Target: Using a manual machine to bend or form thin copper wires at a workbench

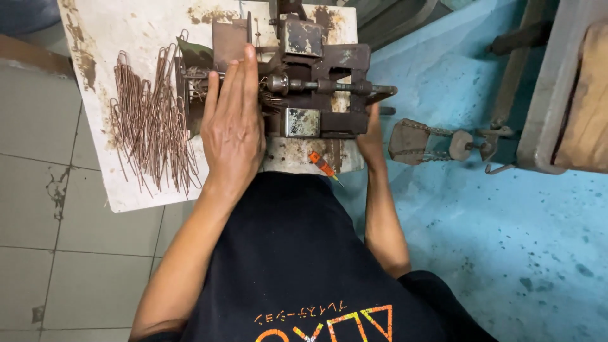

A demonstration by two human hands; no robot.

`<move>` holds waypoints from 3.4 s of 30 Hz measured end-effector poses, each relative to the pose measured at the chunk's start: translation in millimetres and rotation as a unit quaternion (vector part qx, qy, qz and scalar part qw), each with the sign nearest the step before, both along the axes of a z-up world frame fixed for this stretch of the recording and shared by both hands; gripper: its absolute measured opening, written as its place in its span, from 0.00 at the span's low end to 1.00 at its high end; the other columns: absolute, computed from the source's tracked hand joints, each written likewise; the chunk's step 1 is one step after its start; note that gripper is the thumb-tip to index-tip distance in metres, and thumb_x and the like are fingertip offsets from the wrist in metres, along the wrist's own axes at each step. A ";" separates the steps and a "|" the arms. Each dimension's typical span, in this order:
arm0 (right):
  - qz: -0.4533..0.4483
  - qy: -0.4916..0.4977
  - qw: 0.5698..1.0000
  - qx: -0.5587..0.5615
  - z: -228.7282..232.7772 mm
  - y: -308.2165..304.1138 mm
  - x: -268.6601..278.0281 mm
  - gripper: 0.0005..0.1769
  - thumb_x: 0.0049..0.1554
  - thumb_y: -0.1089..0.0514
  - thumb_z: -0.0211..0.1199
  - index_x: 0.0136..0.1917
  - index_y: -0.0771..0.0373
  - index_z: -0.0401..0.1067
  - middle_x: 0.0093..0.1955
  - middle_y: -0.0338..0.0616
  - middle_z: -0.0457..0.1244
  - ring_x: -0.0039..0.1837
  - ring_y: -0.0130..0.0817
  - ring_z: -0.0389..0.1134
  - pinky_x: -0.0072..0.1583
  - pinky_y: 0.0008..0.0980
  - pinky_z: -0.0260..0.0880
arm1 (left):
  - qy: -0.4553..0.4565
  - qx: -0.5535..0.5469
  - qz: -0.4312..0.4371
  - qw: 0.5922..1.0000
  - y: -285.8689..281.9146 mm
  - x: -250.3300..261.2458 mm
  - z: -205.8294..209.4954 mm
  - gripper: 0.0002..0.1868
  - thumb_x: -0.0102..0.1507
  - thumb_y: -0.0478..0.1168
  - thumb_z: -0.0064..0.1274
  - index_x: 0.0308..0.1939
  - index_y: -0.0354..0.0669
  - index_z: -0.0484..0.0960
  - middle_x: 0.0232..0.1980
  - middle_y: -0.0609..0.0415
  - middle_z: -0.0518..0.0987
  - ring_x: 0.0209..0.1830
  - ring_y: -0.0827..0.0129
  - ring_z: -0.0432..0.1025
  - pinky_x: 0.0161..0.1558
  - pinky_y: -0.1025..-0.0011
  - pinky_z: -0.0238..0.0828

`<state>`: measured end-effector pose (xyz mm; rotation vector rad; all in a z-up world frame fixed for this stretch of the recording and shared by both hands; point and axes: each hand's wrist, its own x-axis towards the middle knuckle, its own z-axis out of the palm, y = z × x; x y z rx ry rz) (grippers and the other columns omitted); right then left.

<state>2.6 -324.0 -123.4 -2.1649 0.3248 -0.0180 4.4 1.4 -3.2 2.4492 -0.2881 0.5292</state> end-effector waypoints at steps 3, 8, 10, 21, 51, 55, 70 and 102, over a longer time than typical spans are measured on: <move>0.076 0.039 0.990 -0.108 -23.9 -16.4 -30.7 0.26 0.67 0.57 0.47 0.75 0.65 0.46 0.72 0.59 0.46 0.73 0.56 0.44 0.66 0.50 0.52 | -0.004 -0.027 0.004 1.000 -2.7 -2.3 -2.4 0.52 0.61 0.13 0.34 0.83 0.54 0.39 0.81 0.47 0.67 0.82 0.49 0.68 0.86 0.52 0.54; 0.009 0.125 0.985 -0.119 99.3 36.6 -63.7 0.25 0.68 0.50 0.47 0.75 0.62 0.56 0.66 0.55 0.65 0.56 0.48 0.73 0.54 0.49 0.70 | 0.012 -0.048 -0.009 0.999 -2.7 -0.8 -8.8 0.53 0.60 0.11 0.34 0.84 0.53 0.37 0.86 0.54 0.55 0.86 0.51 0.65 0.90 0.52 0.49; -0.030 0.166 0.963 -0.211 136.8 42.6 -79.9 0.16 0.69 0.54 0.50 0.67 0.63 0.65 0.49 0.47 0.68 0.46 0.43 0.72 0.44 0.43 0.73 | -0.026 -0.062 -0.003 0.998 -3.0 -0.5 -13.5 0.52 0.63 0.11 0.34 0.84 0.55 0.39 0.84 0.52 0.59 0.83 0.50 0.69 0.87 0.52 0.62; 0.186 0.031 0.666 -0.722 243.2 20.4 -12.8 0.15 0.70 0.41 0.60 0.47 0.48 0.77 0.29 0.32 0.66 0.34 0.36 0.70 0.53 0.37 0.69 | -0.029 -0.054 -0.021 0.998 -1.1 2.3 -8.4 0.53 0.59 0.11 0.32 0.84 0.55 0.41 0.81 0.45 0.67 0.79 0.47 0.71 0.84 0.48 0.62; 0.260 0.038 0.829 -0.494 244.3 10.5 17.2 0.18 0.52 0.52 0.69 0.56 0.52 0.75 0.40 0.49 0.73 0.56 0.53 0.74 0.64 0.50 0.70 | -0.091 -0.025 -0.066 0.993 -54.6 106.5 104.1 0.46 0.62 0.38 0.62 0.80 0.38 0.56 0.74 0.27 0.60 0.78 0.31 0.51 0.74 0.42 0.47; 0.269 0.043 0.822 -0.500 237.9 7.7 21.0 0.18 0.54 0.51 0.68 0.58 0.51 0.75 0.40 0.48 0.73 0.54 0.52 0.74 0.60 0.48 0.73 | -0.098 -0.118 -0.050 0.987 -53.6 160.6 119.5 0.51 0.60 0.32 0.65 0.82 0.36 0.50 0.73 0.23 0.57 0.76 0.24 0.50 0.71 0.34 0.49; 0.293 -0.005 0.815 -0.501 223.1 -1.0 26.0 0.13 0.56 0.59 0.70 0.52 0.57 0.69 0.26 0.41 0.63 0.35 0.50 0.68 0.49 0.47 0.70 | 0.158 -0.535 -0.025 0.830 -63.4 287.9 128.0 0.09 0.61 0.41 0.60 0.40 0.46 0.75 0.29 0.58 0.75 0.23 0.75 0.69 0.29 0.74 0.66; 0.248 0.082 0.815 -0.517 285.4 -12.1 92.0 0.32 0.45 0.35 0.76 0.57 0.47 0.73 0.36 0.42 0.70 0.47 0.48 0.73 0.50 0.48 0.70 | -0.290 -0.086 -0.440 0.845 -61.7 -13.0 -13.4 0.18 0.72 0.39 0.45 0.26 0.47 0.73 0.24 0.57 0.69 0.24 0.66 0.63 0.33 0.71 0.63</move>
